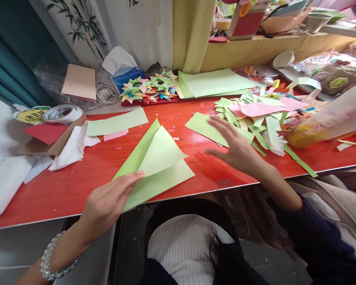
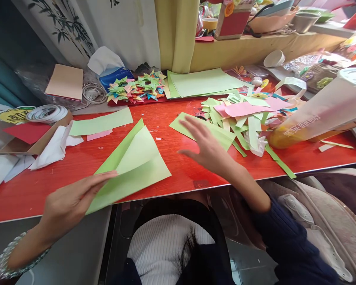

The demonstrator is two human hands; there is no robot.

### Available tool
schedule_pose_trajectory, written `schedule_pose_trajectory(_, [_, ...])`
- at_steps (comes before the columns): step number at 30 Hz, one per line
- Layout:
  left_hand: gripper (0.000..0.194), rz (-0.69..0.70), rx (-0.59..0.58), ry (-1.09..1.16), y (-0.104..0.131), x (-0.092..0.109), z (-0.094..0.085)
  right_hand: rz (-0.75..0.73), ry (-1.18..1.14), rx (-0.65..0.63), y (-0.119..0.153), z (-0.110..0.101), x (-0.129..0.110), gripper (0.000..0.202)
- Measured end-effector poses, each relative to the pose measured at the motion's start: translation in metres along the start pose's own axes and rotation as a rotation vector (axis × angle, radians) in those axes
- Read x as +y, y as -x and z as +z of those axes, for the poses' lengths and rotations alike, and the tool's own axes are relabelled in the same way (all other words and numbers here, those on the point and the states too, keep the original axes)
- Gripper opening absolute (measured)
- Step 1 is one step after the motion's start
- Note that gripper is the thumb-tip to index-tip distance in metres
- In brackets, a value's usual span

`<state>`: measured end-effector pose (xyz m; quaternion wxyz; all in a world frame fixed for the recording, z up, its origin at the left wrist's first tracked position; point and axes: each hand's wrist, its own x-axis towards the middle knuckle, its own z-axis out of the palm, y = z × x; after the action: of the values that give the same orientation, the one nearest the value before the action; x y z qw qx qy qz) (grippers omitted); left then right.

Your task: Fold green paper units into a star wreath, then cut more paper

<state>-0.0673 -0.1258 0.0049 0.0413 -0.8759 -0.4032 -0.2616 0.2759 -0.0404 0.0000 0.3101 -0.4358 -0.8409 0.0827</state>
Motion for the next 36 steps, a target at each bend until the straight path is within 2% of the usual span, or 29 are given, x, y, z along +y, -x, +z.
schedule_pose_trajectory(2, [0.035,-0.052,0.083,-0.019,-0.001,0.005,-0.006,-0.088,-0.116,-0.120,-0.013,0.008,-0.017,0.081])
schedule_pose_trajectory(4, [0.039,-0.070,0.061,0.079,-0.003,0.008,-0.013,-0.130,-0.193,-0.140,-0.027,0.015,-0.028,0.080])
schedule_pose_trajectory(8, [0.043,-0.038,-0.103,0.520,-0.007,0.005,-0.023,-0.260,-0.253,-0.110,-0.048,0.022,-0.032,0.032])
schedule_pose_trajectory(10, [0.036,-0.116,-0.160,0.619,-0.006,-0.006,-0.022,-0.327,-0.295,-0.153,-0.049,0.019,-0.027,0.022])
schedule_pose_trajectory(12, [0.038,-0.217,-0.236,0.476,-0.002,-0.021,-0.015,-0.347,-0.353,-0.200,-0.044,0.014,-0.020,0.018])
schedule_pose_trajectory(13, [0.049,-0.238,-0.299,0.313,0.002,-0.028,-0.010,-0.340,-0.377,-0.220,-0.039,0.010,-0.015,0.017])
schedule_pose_trajectory(14, [0.066,-0.213,-0.355,0.169,0.006,-0.036,-0.004,-0.324,-0.387,-0.237,-0.034,0.005,-0.011,0.016])
schedule_pose_trajectory(16, [0.082,-0.142,-0.400,-0.019,0.014,-0.049,0.007,-0.262,-0.366,-0.275,-0.022,-0.006,-0.002,0.017])
schedule_pose_trajectory(20, [0.069,-0.039,-0.281,-0.104,0.024,-0.067,0.017,-0.125,-0.300,-0.331,0.000,-0.024,0.005,0.018])
schedule_pose_trajectory(26, [0.046,0.072,-0.178,-0.058,0.023,-0.079,0.013,-0.034,-0.320,-0.370,0.013,-0.030,0.002,0.020])
schedule_pose_trajectory(29, [0.036,0.133,-0.058,-0.170,0.021,-0.077,0.013,-0.077,-0.306,-0.399,0.009,-0.027,0.000,0.020])
schedule_pose_trajectory(32, [0.029,0.146,0.070,-0.290,0.014,-0.070,0.014,-0.194,-0.262,-0.428,-0.005,-0.021,-0.006,0.024])
schedule_pose_trajectory(36, [0.028,0.193,0.086,-0.273,0.006,-0.062,0.015,-0.286,-0.184,-0.448,-0.034,-0.010,-0.021,0.031])
